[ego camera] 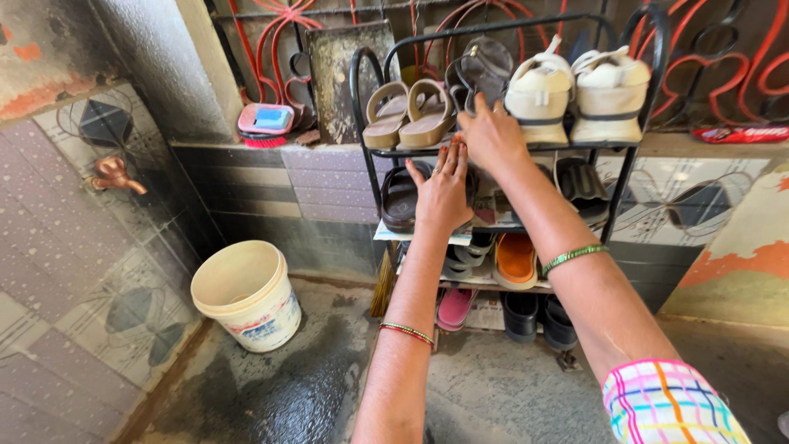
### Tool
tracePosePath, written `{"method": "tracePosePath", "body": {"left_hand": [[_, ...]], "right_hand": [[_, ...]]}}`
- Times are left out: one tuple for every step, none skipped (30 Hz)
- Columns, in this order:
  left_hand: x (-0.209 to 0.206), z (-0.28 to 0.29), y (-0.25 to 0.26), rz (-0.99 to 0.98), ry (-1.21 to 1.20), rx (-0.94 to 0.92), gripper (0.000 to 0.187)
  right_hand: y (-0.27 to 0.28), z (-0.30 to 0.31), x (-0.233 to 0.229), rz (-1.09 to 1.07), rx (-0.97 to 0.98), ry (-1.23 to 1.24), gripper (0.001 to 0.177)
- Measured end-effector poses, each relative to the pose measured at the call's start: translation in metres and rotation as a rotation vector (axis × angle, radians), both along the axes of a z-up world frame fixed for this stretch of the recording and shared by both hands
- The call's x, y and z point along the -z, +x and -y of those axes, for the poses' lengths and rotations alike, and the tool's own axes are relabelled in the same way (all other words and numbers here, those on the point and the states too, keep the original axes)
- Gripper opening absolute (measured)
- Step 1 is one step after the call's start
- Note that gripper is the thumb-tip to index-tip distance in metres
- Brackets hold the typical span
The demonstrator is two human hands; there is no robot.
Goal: The person rearranges various shoes and sandals on a multi-tiered metal shoe rack. They pick up pairs of footwear, adjust their positions, and place them back on the shelves to tidy the arrangement.
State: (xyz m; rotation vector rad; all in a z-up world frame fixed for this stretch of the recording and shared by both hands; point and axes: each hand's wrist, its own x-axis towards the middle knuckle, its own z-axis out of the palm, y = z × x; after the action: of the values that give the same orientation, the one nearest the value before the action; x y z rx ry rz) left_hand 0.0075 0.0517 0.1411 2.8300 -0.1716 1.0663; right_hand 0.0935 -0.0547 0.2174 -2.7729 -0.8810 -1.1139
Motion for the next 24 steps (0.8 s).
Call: {"method": "tracePosePath", "body": {"left_hand": [[0.002,0.000,0.001,-0.006,-0.001,-0.001,0.111],[0.004,-0.001,0.002,-0.011,-0.002,-0.002,0.110],[0.003,-0.001,0.004,-0.011,-0.002,-0.001,0.110],[0.004,-0.002,0.004,-0.007,0.005,-0.003,0.108],[0.004,-0.002,0.004,-0.003,0.011,-0.005,0.107],[0.004,-0.003,0.003,0.001,0.018,-0.008,0.106],[0.004,-0.003,0.002,-0.013,0.013,-0.006,0.107],[0.004,-0.005,0.000,-0.026,0.008,-0.003,0.108],[0.003,-0.005,-0.001,-0.039,0.003,0.000,0.109],[0.001,-0.004,-0.001,-0.057,0.023,-0.014,0.110],[-0.001,-0.004,-0.002,-0.078,0.039,-0.030,0.110],[-0.002,-0.003,-0.002,-0.099,0.056,-0.047,0.111],[-0.002,-0.003,-0.003,-0.105,0.049,-0.041,0.110],[-0.001,-0.004,-0.004,-0.112,0.043,-0.034,0.110],[-0.001,-0.006,-0.004,-0.115,0.039,-0.027,0.109],[-0.001,-0.007,-0.003,-0.124,0.036,-0.021,0.106],[0.000,-0.008,-0.002,-0.134,0.032,-0.015,0.103],[0.004,-0.011,-0.001,-0.145,0.028,-0.008,0.100],[0.009,-0.013,0.000,-0.065,0.053,0.013,0.100],[0.016,-0.017,0.000,0.015,0.078,0.033,0.101],[0.021,-0.021,0.003,0.104,0.101,0.052,0.101],[0.030,-0.025,0.004,0.120,0.134,-0.018,0.100],[0.042,-0.029,0.002,0.136,0.169,-0.091,0.099],[0.054,-0.034,0.001,0.151,0.204,-0.165,0.098]], "right_hand": [[0.007,-0.004,0.003,-0.024,-0.002,0.051,0.037],[0.013,-0.008,0.006,-0.049,-0.004,0.102,0.042],[0.020,-0.011,0.007,-0.068,-0.004,0.154,0.048],[0.024,-0.013,0.009,-0.080,-0.015,0.179,0.045],[0.028,-0.015,0.012,-0.090,-0.026,0.203,0.043],[0.031,-0.016,0.015,-0.101,-0.037,0.227,0.040],[0.032,-0.017,0.018,-0.096,-0.059,0.278,0.038],[0.032,-0.018,0.020,-0.091,-0.081,0.329,0.036],[0.032,-0.018,0.020,-0.085,-0.101,0.381,0.034],[0.031,-0.017,0.020,-0.059,-0.122,0.406,0.033],[0.028,-0.017,0.020,-0.036,-0.146,0.428,0.033],[0.025,-0.017,0.021,-0.013,-0.170,0.449,0.035],[0.021,-0.016,0.025,0.090,-0.221,0.442,0.032],[0.014,-0.015,0.031,0.192,-0.272,0.433,0.030],[0.007,-0.013,0.037,0.297,-0.324,0.425,0.028],[-0.002,-0.008,0.045,0.300,-0.379,0.395,0.028],[-0.013,-0.001,0.057,0.300,-0.434,0.364,0.028],[-0.025,0.006,0.069,0.300,-0.489,0.333,0.028],[-0.035,0.014,0.080,0.254,-0.497,0.284,0.028],[-0.043,0.021,0.091,0.208,-0.506,0.235,0.028],[-0.050,0.026,0.100,0.190,-0.495,0.261,0.030],[-0.057,0.031,0.109,0.171,-0.485,0.288,0.031],[-0.061,0.032,0.118,0.153,-0.477,0.318,0.033],[-0.063,0.030,0.125,0.037,-0.432,0.334,0.033]]}}
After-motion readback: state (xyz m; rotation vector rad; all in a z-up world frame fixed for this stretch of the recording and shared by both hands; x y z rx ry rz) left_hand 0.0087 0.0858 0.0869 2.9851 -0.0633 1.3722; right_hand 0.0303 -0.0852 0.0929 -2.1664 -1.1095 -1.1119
